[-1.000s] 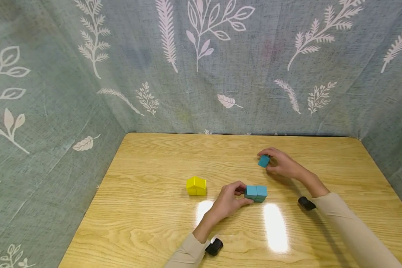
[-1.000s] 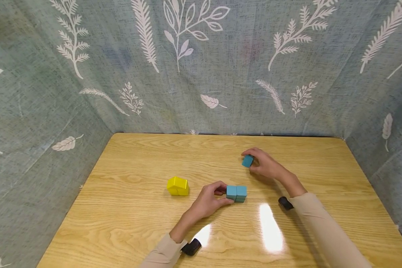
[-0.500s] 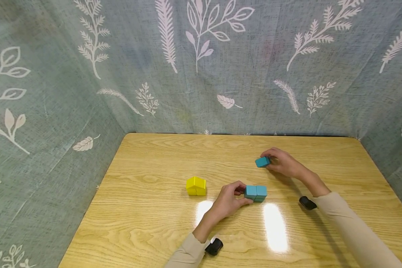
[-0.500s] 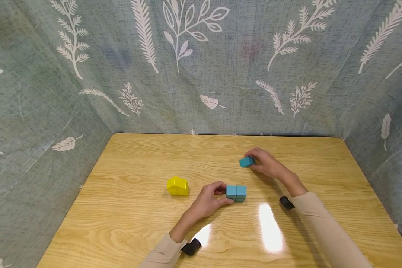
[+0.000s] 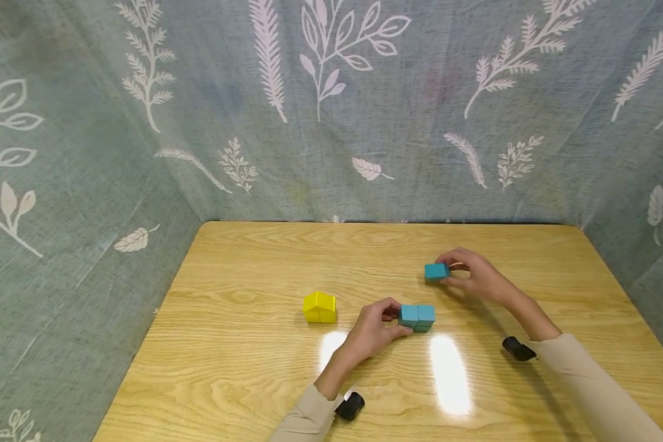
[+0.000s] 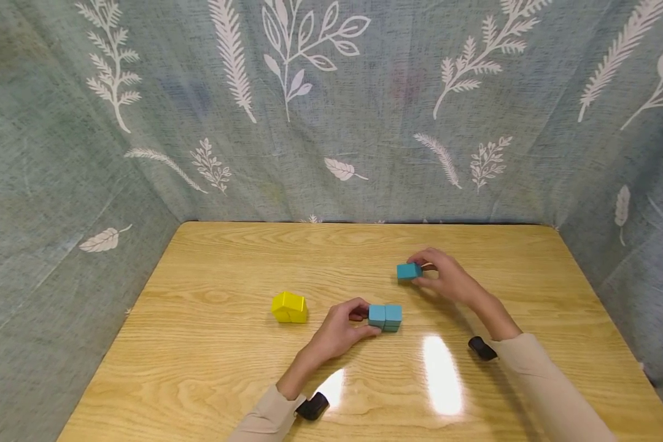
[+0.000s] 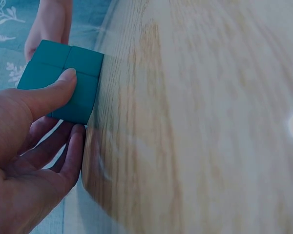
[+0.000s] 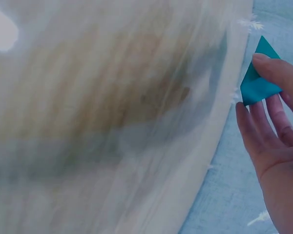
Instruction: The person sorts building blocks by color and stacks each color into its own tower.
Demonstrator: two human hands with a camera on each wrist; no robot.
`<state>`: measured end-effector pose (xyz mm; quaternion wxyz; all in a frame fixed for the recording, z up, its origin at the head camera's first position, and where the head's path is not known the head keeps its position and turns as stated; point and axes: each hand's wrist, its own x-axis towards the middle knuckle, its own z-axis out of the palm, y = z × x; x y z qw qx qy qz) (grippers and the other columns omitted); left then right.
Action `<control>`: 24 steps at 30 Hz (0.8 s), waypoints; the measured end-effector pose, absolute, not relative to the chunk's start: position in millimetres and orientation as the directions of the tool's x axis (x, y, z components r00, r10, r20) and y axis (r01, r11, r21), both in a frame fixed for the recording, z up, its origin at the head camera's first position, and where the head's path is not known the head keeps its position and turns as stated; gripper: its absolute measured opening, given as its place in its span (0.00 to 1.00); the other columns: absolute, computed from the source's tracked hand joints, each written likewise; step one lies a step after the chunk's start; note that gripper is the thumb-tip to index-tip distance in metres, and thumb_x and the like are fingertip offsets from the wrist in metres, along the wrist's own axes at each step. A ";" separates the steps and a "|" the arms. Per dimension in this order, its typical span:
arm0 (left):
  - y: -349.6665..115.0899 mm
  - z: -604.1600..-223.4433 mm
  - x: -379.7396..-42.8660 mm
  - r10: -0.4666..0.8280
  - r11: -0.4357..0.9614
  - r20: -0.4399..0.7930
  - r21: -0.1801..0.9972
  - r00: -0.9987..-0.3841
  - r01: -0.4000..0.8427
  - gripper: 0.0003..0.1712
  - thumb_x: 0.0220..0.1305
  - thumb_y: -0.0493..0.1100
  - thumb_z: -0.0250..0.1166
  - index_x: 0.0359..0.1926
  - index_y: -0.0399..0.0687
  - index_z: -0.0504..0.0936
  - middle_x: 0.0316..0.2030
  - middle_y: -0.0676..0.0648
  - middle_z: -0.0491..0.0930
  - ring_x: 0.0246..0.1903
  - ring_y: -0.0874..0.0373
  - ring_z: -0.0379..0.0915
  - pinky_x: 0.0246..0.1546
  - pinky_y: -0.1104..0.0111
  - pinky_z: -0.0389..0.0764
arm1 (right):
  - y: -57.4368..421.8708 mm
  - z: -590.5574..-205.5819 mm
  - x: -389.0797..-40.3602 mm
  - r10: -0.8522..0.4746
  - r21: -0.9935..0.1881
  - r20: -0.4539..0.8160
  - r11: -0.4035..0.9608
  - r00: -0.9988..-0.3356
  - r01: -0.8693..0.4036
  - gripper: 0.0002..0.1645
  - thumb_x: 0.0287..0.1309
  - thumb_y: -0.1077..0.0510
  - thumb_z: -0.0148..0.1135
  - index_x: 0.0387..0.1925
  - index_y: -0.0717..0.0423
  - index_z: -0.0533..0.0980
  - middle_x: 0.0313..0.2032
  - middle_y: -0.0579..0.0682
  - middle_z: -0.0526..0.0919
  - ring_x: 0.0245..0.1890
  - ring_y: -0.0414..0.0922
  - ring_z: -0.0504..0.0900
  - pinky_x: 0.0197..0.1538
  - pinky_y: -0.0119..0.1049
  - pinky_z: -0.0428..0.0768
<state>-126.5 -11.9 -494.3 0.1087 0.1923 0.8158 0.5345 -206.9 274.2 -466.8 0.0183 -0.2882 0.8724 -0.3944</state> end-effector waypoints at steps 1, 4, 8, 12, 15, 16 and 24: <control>-12.2 -494.4 -126.6 0.428 0.355 0.031 0.914 -0.903 0.199 0.17 0.60 0.38 0.78 0.47 0.41 0.83 0.46 0.46 0.85 0.47 0.58 0.81 0.51 0.72 0.81 | 274.7 -466.7 -204.2 -0.516 -0.696 0.207 0.519 -0.831 -0.495 0.23 0.59 0.71 0.71 0.56 0.64 0.78 0.51 0.58 0.80 0.52 0.60 0.82 0.56 0.55 0.82; -12.7 -494.1 -126.9 0.426 0.354 0.033 0.913 -0.904 0.200 0.17 0.59 0.38 0.78 0.47 0.41 0.83 0.45 0.47 0.85 0.47 0.58 0.81 0.51 0.72 0.81 | 275.9 -465.4 -195.4 -0.519 -0.687 0.258 0.494 -0.815 -0.533 0.24 0.57 0.72 0.73 0.55 0.62 0.79 0.50 0.55 0.81 0.51 0.56 0.82 0.54 0.54 0.83; -12.4 -493.1 -126.7 0.427 0.353 0.030 0.914 -0.904 0.198 0.17 0.60 0.39 0.78 0.47 0.41 0.83 0.45 0.47 0.85 0.47 0.58 0.81 0.51 0.72 0.81 | 276.6 -462.1 -182.6 -0.528 -0.670 0.321 0.460 -0.786 -0.582 0.25 0.54 0.74 0.74 0.54 0.60 0.80 0.49 0.52 0.82 0.49 0.50 0.83 0.51 0.51 0.85; -12.3 -492.8 -126.3 0.428 0.352 0.036 0.914 -0.903 0.203 0.16 0.60 0.39 0.78 0.47 0.41 0.83 0.45 0.46 0.85 0.47 0.57 0.81 0.51 0.71 0.82 | 276.8 -459.0 -171.0 -0.535 -0.647 0.350 0.455 -0.769 -0.612 0.27 0.53 0.75 0.74 0.55 0.58 0.80 0.49 0.51 0.82 0.50 0.45 0.82 0.52 0.43 0.86; -12.6 -493.6 -126.2 0.427 0.350 0.044 0.913 -0.903 0.210 0.16 0.60 0.38 0.78 0.46 0.42 0.83 0.45 0.46 0.85 0.47 0.57 0.82 0.51 0.71 0.82 | 276.6 -457.1 -163.6 -0.527 -0.647 0.352 0.460 -0.774 -0.608 0.28 0.53 0.75 0.73 0.55 0.57 0.80 0.49 0.49 0.82 0.51 0.41 0.81 0.53 0.37 0.84; -12.7 -493.7 -126.1 0.428 0.349 0.045 0.913 -0.903 0.210 0.16 0.60 0.39 0.78 0.46 0.42 0.83 0.45 0.46 0.85 0.47 0.57 0.82 0.51 0.71 0.82 | 276.2 -456.4 -161.4 -0.524 -0.654 0.353 0.455 -0.775 -0.605 0.29 0.53 0.76 0.73 0.55 0.57 0.80 0.49 0.49 0.82 0.51 0.40 0.80 0.54 0.36 0.84; -12.6 -493.8 -126.4 0.430 0.345 0.048 0.914 -0.902 0.213 0.15 0.60 0.38 0.78 0.46 0.42 0.83 0.44 0.46 0.85 0.47 0.56 0.82 0.51 0.71 0.82 | 269.3 -449.5 -143.7 -0.537 -0.648 0.395 0.413 -0.746 -0.640 0.33 0.48 0.78 0.74 0.56 0.57 0.80 0.49 0.48 0.82 0.50 0.38 0.81 0.52 0.35 0.85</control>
